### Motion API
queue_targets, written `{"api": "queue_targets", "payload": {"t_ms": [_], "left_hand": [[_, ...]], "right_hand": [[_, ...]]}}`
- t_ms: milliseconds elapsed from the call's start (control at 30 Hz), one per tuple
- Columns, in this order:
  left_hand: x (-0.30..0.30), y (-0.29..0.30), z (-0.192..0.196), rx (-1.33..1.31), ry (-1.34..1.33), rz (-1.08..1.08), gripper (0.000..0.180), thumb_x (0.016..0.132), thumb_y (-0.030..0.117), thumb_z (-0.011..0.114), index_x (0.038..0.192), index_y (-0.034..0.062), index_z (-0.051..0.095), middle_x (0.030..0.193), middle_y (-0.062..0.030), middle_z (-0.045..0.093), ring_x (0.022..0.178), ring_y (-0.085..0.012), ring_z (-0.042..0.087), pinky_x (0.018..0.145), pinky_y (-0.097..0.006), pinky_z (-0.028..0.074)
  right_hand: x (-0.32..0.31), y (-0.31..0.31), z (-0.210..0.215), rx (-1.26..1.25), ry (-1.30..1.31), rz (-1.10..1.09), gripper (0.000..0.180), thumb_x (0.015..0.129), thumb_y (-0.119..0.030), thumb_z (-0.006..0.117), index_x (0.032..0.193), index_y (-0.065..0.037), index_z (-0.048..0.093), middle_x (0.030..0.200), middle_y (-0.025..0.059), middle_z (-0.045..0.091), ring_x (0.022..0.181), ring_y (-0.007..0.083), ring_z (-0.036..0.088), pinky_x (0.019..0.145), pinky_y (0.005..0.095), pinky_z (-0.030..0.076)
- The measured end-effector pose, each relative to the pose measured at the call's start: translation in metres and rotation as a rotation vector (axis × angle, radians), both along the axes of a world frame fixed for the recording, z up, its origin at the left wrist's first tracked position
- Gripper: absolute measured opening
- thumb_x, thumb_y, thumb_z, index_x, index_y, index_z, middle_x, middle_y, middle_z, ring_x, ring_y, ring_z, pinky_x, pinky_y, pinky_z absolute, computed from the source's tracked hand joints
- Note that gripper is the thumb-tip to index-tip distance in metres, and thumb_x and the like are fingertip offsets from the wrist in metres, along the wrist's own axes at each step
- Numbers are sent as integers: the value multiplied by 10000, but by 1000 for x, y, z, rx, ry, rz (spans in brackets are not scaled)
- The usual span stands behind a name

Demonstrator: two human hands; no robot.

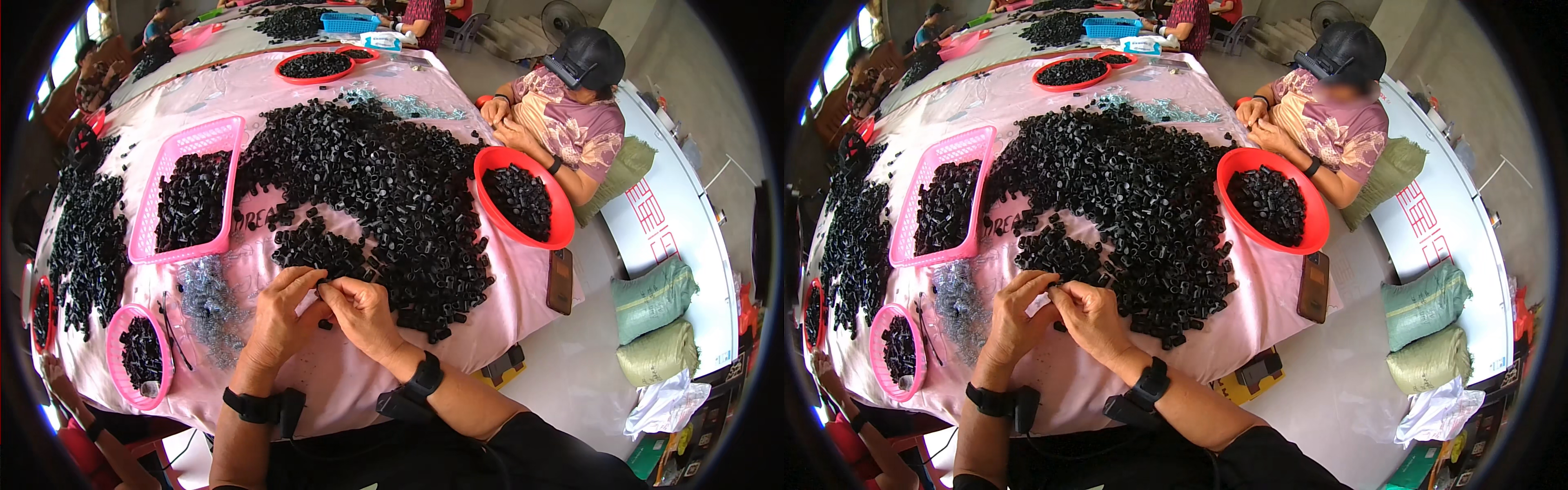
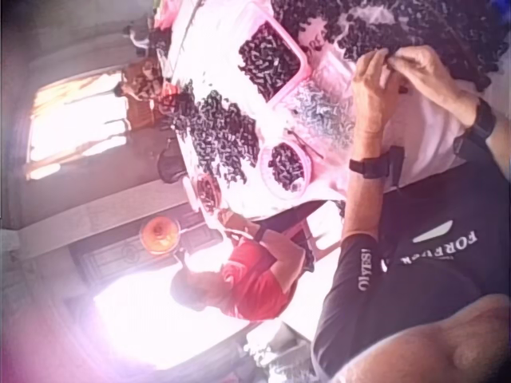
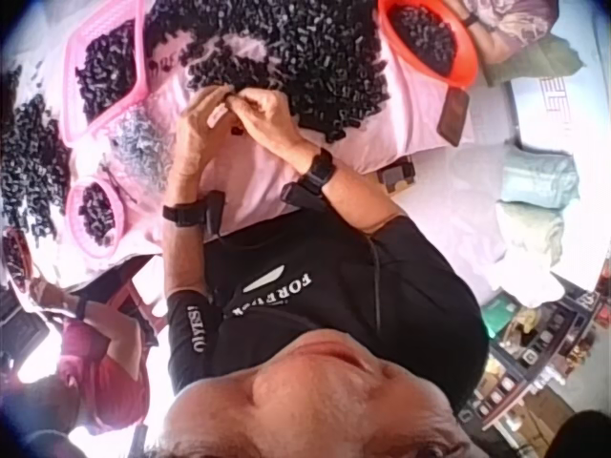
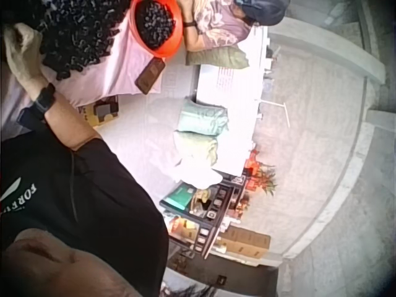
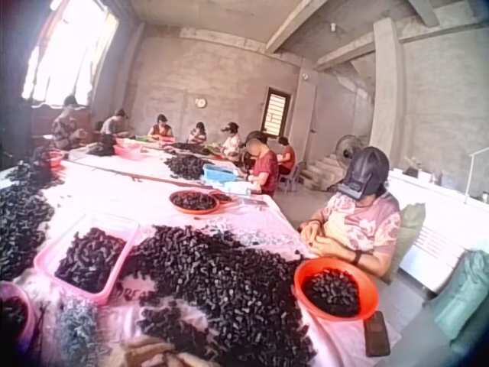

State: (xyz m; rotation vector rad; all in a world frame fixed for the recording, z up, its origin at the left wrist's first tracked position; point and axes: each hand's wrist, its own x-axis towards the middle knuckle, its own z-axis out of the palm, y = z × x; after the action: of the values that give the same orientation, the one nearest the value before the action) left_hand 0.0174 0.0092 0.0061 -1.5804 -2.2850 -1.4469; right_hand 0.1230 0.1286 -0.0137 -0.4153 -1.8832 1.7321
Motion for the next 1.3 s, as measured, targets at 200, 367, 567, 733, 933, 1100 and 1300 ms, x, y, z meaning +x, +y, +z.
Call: {"api": "queue_targets", "payload": {"t_ms": [200,367,567,733,933,1100,1300], "left_hand": [[6,4,-1,30,89,45,372,749,56,793,1109,-4,723,1089,-182,717,932,-349,714,822,-394,585],[6,5,0,33,-5,36,347,752,52,786,1089,-5,728,1066,-177,722,921,-339,717,810,-390,587],[1,0,2,37,-25,28,347,745,56,796,1080,-4,730,1051,-174,718,916,-347,716,796,-397,587],[0,2,5,60,-44,20,365,742,74,809,1091,0,732,1054,-163,713,923,-349,713,806,-402,584],[-3,-1,2,29,-31,40,379,760,125,813,1109,3,728,911,-140,688,788,-303,688,704,-382,559],[-12,-6,5,-72,-243,40,406,817,71,786,1203,-10,689,839,-105,682,703,-184,652,655,-340,527],[-45,-5,-4,646,-452,274,676,996,-29,600,1588,50,285,1328,-186,639,1184,-232,657,991,-340,537]], "right_hand": [[1,-2,5,17,10,-47,249,1006,-135,644,826,35,664,593,-21,547,576,5,453,473,243,390],[-1,-2,0,-76,27,-21,265,1020,-142,635,821,32,655,611,-32,539,584,5,445,475,234,381],[3,-3,7,-180,22,44,252,1057,-210,605,978,14,691,788,-10,684,732,40,644,622,197,519],[5,0,6,-167,14,50,254,1058,-196,593,942,11,682,770,-9,670,712,40,622,624,207,495],[4,-3,12,-231,-10,10,341,1095,-250,515,912,7,643,772,9,641,706,64,626,632,229,529],[6,-2,7,-202,-22,-17,369,1106,-300,480,1082,16,667,862,64,696,739,118,692,662,239,557],[5,-2,8,-175,-49,18,376,1111,-328,451,1197,-13,637,907,101,716,769,142,710,681,258,561]]}}
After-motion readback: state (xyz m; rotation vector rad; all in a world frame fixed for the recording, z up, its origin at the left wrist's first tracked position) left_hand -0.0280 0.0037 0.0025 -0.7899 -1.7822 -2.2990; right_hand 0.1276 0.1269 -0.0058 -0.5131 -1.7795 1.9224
